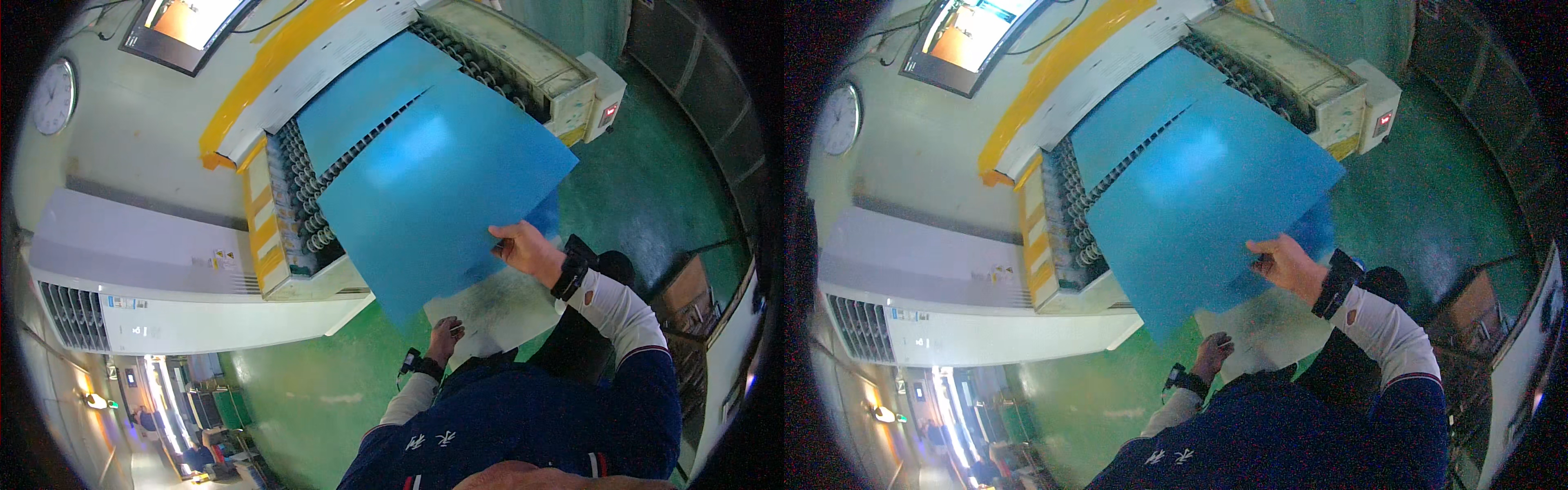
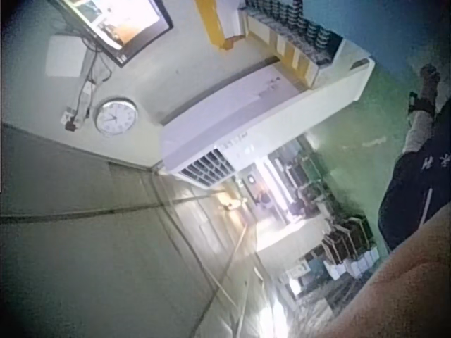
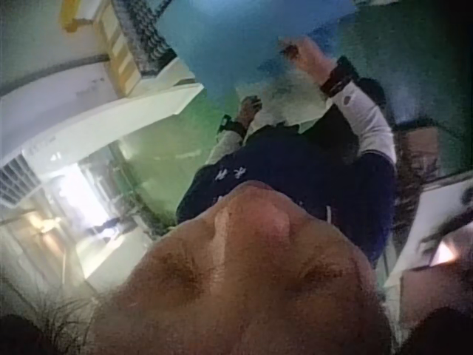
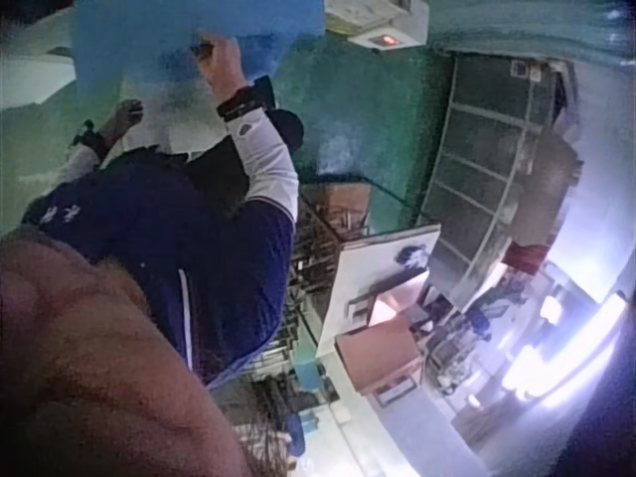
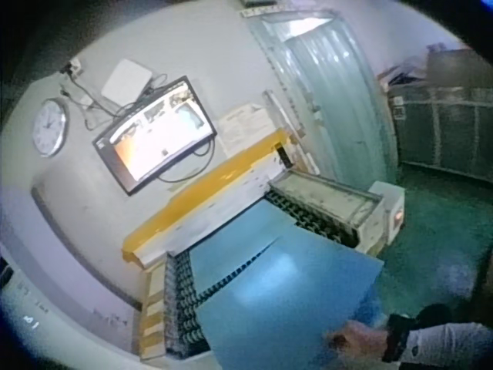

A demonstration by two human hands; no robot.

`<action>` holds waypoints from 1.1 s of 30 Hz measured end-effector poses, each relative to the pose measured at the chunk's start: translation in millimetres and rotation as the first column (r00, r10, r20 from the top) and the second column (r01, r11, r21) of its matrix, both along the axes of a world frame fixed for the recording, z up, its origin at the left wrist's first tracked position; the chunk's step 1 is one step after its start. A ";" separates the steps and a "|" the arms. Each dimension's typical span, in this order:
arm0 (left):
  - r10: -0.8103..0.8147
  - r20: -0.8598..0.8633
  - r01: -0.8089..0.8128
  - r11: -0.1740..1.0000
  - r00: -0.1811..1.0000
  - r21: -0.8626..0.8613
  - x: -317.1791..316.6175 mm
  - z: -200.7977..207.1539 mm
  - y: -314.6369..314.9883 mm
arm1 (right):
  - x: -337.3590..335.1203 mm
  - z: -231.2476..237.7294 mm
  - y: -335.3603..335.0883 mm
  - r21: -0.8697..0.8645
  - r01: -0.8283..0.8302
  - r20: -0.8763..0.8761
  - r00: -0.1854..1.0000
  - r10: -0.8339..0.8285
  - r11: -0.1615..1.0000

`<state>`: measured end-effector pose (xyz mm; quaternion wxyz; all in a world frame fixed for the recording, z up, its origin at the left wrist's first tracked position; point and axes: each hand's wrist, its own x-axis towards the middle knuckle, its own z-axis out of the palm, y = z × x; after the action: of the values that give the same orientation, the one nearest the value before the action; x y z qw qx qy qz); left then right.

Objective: Operating a machine to apply protective film to metal sheets on an industrial floor.

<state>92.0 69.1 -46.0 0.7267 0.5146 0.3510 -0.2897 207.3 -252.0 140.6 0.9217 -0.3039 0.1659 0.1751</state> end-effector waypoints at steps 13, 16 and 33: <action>-0.074 0.208 0.067 0.997 0.975 0.041 -0.8 -11.8 11.3 | 9.3 13.3 23.6 -0.083 -0.209 -0.111 0.974 0.200 0.974; -0.057 0.245 0.050 0.998 0.968 0.033 8.3 -3.3 12.6 | 14.3 17.8 26.4 -0.115 -0.248 -0.121 0.965 0.234 0.962; 0.253 0.521 -0.394 0.901 0.815 0.180 110.6 71.8 36.7 | 30.9 9.3 29.8 -0.139 -0.173 -0.036 0.985 0.169 0.975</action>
<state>202.6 105.8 25.8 0.7496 0.6000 0.2778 0.0304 238.2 -222.2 149.9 0.8771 -0.3797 0.1623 0.2452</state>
